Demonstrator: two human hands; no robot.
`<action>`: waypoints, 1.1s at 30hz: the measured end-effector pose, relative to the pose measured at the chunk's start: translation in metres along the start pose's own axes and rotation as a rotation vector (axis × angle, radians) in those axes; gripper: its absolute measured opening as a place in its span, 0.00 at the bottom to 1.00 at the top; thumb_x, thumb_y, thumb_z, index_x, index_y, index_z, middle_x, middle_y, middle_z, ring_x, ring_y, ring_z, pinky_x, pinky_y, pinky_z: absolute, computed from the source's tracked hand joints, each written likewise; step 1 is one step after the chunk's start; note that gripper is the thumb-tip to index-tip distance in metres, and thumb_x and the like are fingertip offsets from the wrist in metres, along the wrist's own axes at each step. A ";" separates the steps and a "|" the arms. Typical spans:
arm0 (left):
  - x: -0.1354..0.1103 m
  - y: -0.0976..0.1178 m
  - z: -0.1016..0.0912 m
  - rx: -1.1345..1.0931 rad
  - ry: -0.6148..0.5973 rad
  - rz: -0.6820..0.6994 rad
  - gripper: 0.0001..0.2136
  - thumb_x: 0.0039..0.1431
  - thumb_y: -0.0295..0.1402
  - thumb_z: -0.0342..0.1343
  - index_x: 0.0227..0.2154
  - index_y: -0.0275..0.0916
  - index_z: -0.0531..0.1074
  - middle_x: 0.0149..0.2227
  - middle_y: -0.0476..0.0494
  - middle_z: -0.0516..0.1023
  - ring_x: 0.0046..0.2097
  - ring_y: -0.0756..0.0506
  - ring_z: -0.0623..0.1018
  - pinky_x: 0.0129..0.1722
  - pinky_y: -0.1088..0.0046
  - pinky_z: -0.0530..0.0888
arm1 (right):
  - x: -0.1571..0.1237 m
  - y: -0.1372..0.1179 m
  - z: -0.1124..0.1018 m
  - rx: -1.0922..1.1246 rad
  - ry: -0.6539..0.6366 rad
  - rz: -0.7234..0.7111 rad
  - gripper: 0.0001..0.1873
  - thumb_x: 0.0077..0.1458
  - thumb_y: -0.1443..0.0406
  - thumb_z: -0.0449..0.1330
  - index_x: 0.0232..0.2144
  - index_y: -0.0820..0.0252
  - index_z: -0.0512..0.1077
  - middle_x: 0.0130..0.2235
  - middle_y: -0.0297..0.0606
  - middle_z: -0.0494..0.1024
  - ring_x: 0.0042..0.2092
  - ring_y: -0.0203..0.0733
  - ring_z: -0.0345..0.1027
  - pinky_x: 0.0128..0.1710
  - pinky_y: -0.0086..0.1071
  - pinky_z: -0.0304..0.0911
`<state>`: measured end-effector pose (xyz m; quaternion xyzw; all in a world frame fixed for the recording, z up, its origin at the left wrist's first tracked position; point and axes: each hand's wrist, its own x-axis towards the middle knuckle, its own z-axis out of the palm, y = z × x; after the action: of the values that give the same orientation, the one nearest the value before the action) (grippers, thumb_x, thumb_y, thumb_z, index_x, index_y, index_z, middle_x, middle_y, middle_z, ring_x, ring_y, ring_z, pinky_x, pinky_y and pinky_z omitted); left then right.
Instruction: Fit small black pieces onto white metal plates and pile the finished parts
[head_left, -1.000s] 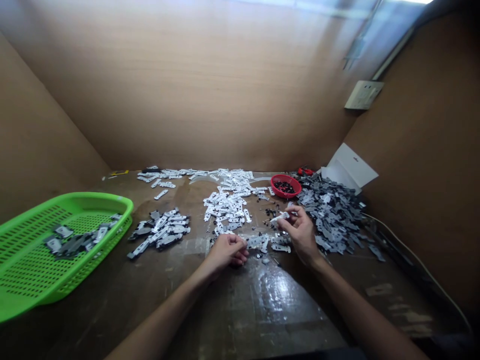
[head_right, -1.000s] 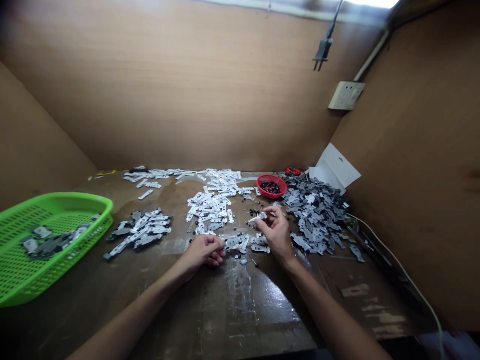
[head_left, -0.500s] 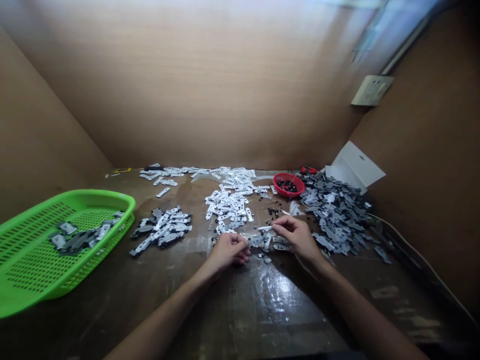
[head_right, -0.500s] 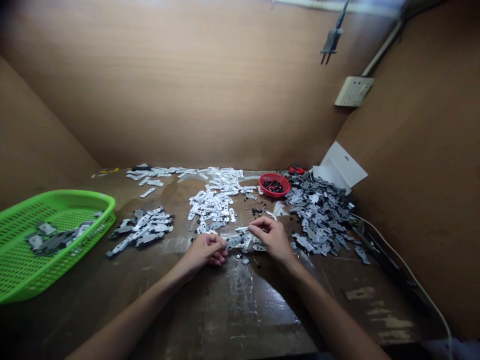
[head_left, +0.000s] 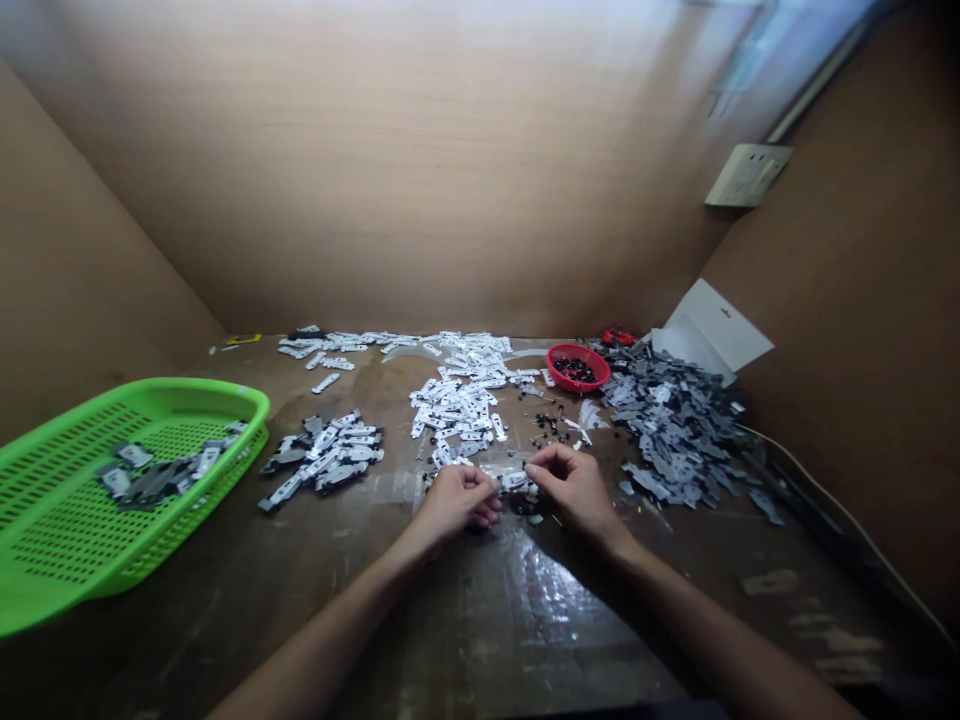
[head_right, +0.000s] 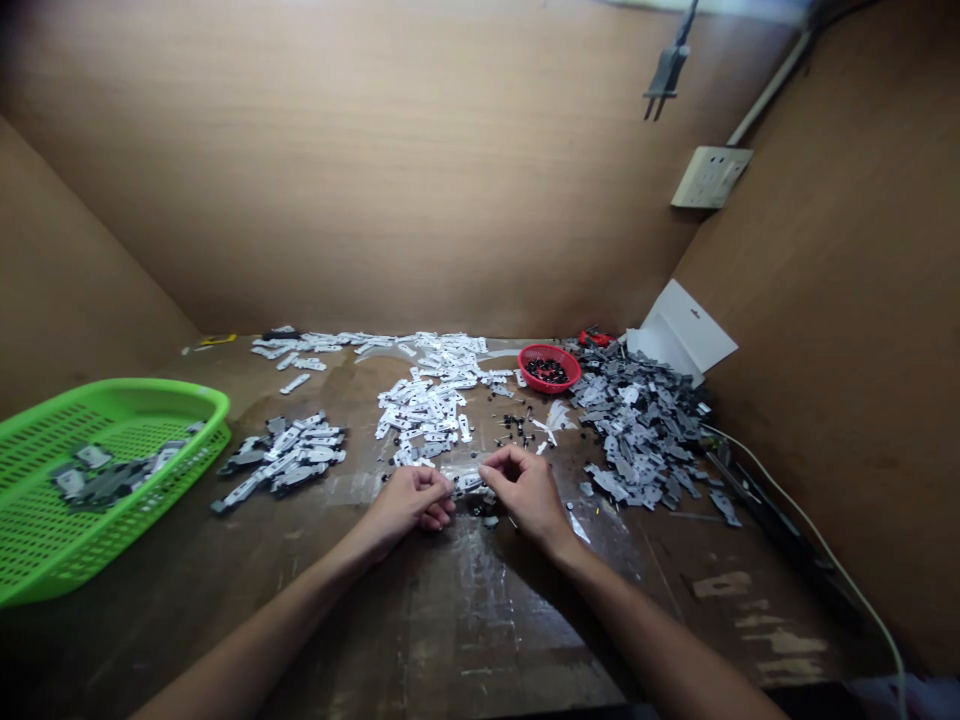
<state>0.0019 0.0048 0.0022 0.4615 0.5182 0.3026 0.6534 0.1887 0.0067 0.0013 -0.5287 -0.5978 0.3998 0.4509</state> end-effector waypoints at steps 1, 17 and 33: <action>0.000 -0.001 0.000 0.002 0.002 0.004 0.15 0.46 0.43 0.58 0.24 0.34 0.67 0.24 0.42 0.76 0.23 0.50 0.75 0.21 0.79 0.70 | 0.000 0.000 0.000 -0.004 0.001 -0.004 0.11 0.47 0.58 0.60 0.27 0.61 0.72 0.24 0.35 0.71 0.26 0.36 0.62 0.25 0.28 0.56; 0.002 -0.005 -0.002 0.005 -0.008 0.016 0.15 0.46 0.43 0.57 0.24 0.33 0.67 0.25 0.41 0.76 0.23 0.50 0.75 0.22 0.78 0.70 | -0.001 0.000 0.005 -0.018 0.003 -0.021 0.10 0.46 0.60 0.60 0.27 0.61 0.73 0.25 0.35 0.73 0.27 0.37 0.64 0.26 0.29 0.58; 0.003 -0.004 -0.003 -0.033 0.008 0.116 0.15 0.48 0.43 0.56 0.25 0.33 0.68 0.25 0.42 0.76 0.23 0.51 0.75 0.22 0.80 0.69 | 0.006 0.001 -0.006 0.087 -0.054 0.127 0.19 0.45 0.57 0.60 0.38 0.62 0.74 0.29 0.38 0.75 0.27 0.36 0.64 0.27 0.29 0.58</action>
<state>-0.0005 0.0064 -0.0030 0.4787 0.4880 0.3502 0.6403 0.1948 0.0128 0.0025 -0.5345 -0.5569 0.4674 0.4309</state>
